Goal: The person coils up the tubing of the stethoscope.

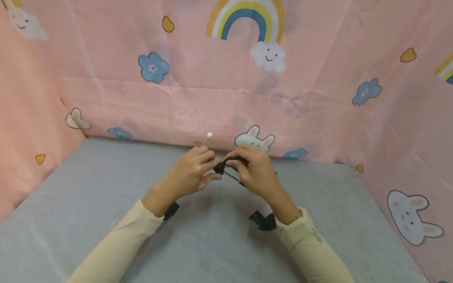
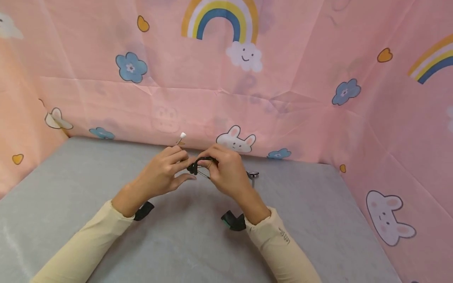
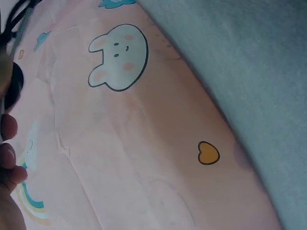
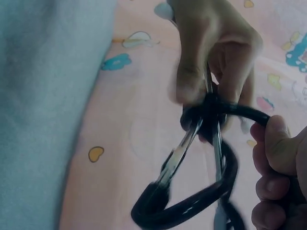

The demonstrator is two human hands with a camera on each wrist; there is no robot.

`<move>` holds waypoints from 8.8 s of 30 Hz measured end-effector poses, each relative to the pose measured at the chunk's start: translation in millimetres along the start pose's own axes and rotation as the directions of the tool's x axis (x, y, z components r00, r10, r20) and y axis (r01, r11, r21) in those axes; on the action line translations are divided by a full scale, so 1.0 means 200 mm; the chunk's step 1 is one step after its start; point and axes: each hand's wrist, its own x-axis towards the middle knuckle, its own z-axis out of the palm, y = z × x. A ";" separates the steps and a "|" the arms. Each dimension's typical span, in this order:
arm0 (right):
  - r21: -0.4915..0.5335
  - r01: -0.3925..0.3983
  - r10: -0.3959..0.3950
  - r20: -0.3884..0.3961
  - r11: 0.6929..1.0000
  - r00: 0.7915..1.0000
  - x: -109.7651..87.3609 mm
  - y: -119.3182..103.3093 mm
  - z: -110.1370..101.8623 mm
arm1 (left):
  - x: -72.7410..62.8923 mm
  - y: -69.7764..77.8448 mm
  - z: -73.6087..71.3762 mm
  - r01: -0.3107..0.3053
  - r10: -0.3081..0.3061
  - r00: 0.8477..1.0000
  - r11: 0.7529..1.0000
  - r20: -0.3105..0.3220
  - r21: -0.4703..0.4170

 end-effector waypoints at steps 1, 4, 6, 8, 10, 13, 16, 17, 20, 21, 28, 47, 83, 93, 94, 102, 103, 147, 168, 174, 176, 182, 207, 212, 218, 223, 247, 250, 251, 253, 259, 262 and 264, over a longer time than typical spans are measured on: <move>0.007 -0.008 0.008 0.006 1.000 1.000 0.00 0.00 -0.01 | 0.00 0.00 0.00 -0.009 0.009 1.000 1.000 -0.008 -0.012; 0.027 -0.017 0.016 0.034 0.999 0.999 0.00 0.01 -0.04 | 0.01 0.00 0.00 -0.040 0.037 0.998 0.997 -0.048 -0.064; 0.040 -0.011 0.008 0.066 0.999 0.998 0.01 0.03 -0.07 | 0.01 0.00 0.00 -0.069 0.060 0.995 0.991 -0.085 -0.116; 0.072 -0.011 0.003 0.105 0.997 0.995 0.01 0.07 -0.10 | 0.01 0.01 0.01 -0.108 0.087 0.989 0.978 -0.118 -0.178; 0.129 -0.030 0.011 0.149 0.991 0.989 0.01 0.10 -0.13 | 0.01 0.01 0.01 -0.143 0.110 0.983 0.960 -0.145 -0.241; 0.217 -0.095 0.048 0.213 0.971 0.976 0.01 0.14 -0.14 | 0.02 0.03 0.02 -0.183 0.136 0.974 0.943 -0.181 -0.279; 0.279 -0.191 0.128 0.230 0.941 0.965 0.02 0.14 -0.12 | 0.02 0.05 0.02 -0.186 0.122 0.963 0.947 -0.240 -0.264; 0.291 -0.223 0.160 0.226 0.930 0.961 0.02 0.14 -0.11 | 0.02 0.05 0.02 -0.182 0.117 0.959 0.952 -0.258 -0.246; 0.318 -0.306 0.254 0.195 0.897 0.947 0.02 0.12 -0.10 | 0.03 0.05 0.01 -0.168 0.107 0.950 0.967 -0.293 -0.189; 0.319 -0.327 0.279 0.187 0.890 0.942 0.02 0.11 -0.10 | 0.03 0.05 0.01 -0.170 0.115 0.948 0.971 -0.295 -0.168; 0.300 -0.402 0.370 0.161 0.865 0.915 0.02 0.09 -0.07 | 0.03 0.04 0.00 -0.207 0.182 0.947 0.976 -0.265 -0.070; 0.394 -0.545 0.426 0.352 0.740 0.834 0.02 0.24 -0.07 | 0.04 0.00 -0.02 -0.075 -0.004 0.928 0.977 -0.372 -0.199; -0.001 -0.057 0.057 0.141 0.998 0.988 -0.02 -0.07 0.10 | -0.02 -0.08 -0.04 0.457 -0.477 0.838 0.879 -0.263 -0.137; -0.109 0.020 -0.002 0.165 0.994 0.986 -0.03 -0.09 0.12 | -0.01 -0.08 -0.06 0.592 -0.615 0.778 0.785 -0.125 -0.182; -0.119 0.023 -0.002 0.171 0.993 0.985 -0.03 -0.09 0.12 | -0.01 -0.09 -0.06 0.598 -0.623 0.773 0.779 -0.118 -0.188; -0.172 0.052 -0.016 0.203 0.984 0.979 -0.04 -0.09 0.13 | -0.02 -0.09 -0.04 0.597 -0.622 0.775 0.779 -0.112 -0.190; -0.178 0.055 -0.017 0.208 0.983 0.978 -0.04 -0.09 0.13 | -0.02 -0.09 -0.04 0.597 -0.621 0.776 0.780 -0.111 -0.187; 0.213 0.089 -0.060 -0.141 0.973 0.988 0.01 0.20 0.00 | 0.04 0.04 0.00 -0.031 0.022 0.996 0.995 -0.092 -0.097; 0.320 -0.351 0.300 0.199 0.880 0.933 0.04 0.15 0.05 | -0.01 -0.03 0.00 0.012 -0.110 0.968 0.919 -0.228 -0.395; 0.376 -0.336 0.284 0.188 0.864 0.940 0.04 0.14 0.07 | 0.00 -0.03 -0.01 0.040 -0.118 0.964 0.950 -0.238 -0.309; 0.373 -0.304 0.252 0.183 0.876 0.950 0.04 0.14 0.10 | 0.00 -0.04 -0.02 0.050 -0.139 0.951 0.951 -0.277 -0.305; 0.227 -0.314 0.300 0.096 0.922 0.949 0.03 0.15 0.16 | 0.02 -0.08 -0.07 0.130 -0.232 0.897 0.952 -0.376 -0.277; 0.131 -0.012 0.011 0.005 0.991 1.000 -0.03 -0.03 0.24 | -0.02 -0.11 -0.09 0.427 -0.405 0.872 0.904 -0.277 0.022; 0.101 -0.034 0.028 0.067 0.994 0.997 -0.02 -0.04 0.23 | -0.04 -0.11 -0.07 0.434 -0.412 0.883 0.899 -0.224 0.056; 0.005 -0.025 0.024 0.089 1.000 0.996 -0.01 -0.02 0.17 | -0.04 -0.10 -0.02 0.314 -0.303 0.947 0.943 -0.109 0.111; -0.056 -0.011 0.011 0.006 0.998 1.000 0.00 0.02 0.10 | -0.03 -0.07 0.00 0.168 -0.168 0.986 0.985 0.001 0.047; 0.386 -0.352 0.269 0.254 0.853 0.929 0.02 0.17 -0.10 | 0.01 -0.01 -0.05 -0.014 -0.072 0.980 0.903 -0.184 -0.429; 0.415 -0.382 0.298 0.254 0.825 0.920 0.02 0.16 -0.06 | 0.01 -0.01 -0.06 0.021 -0.134 0.971 0.875 -0.200 -0.483; 0.430 -0.388 0.303 0.253 0.815 0.919 0.02 0.16 -0.04 | 0.01 -0.01 -0.06 0.037 -0.159 0.966 0.869 -0.207 -0.494; 0.437 -0.389 0.308 0.247 0.811 0.919 0.01 0.14 0.01 | 0.01 -0.01 -0.06 0.070 -0.208 0.951 0.863 -0.227 -0.500; 0.469 -0.475 0.414 0.232 0.745 0.880 0.01 0.06 0.12 | 0.02 -0.03 -0.07 0.199 -0.344 0.897 0.874 -0.277 -0.443; 0.461 -0.470 0.413 0.226 0.752 0.882 0.02 0.04 0.14 | 0.02 -0.03 -0.07 0.246 -0.372 0.882 0.887 -0.289 -0.390; 0.485 -0.489 0.420 0.252 0.725 0.872 0.02 0.03 0.15 | 0.02 -0.04 -0.07 0.271 -0.389 0.872 0.889 -0.297 -0.368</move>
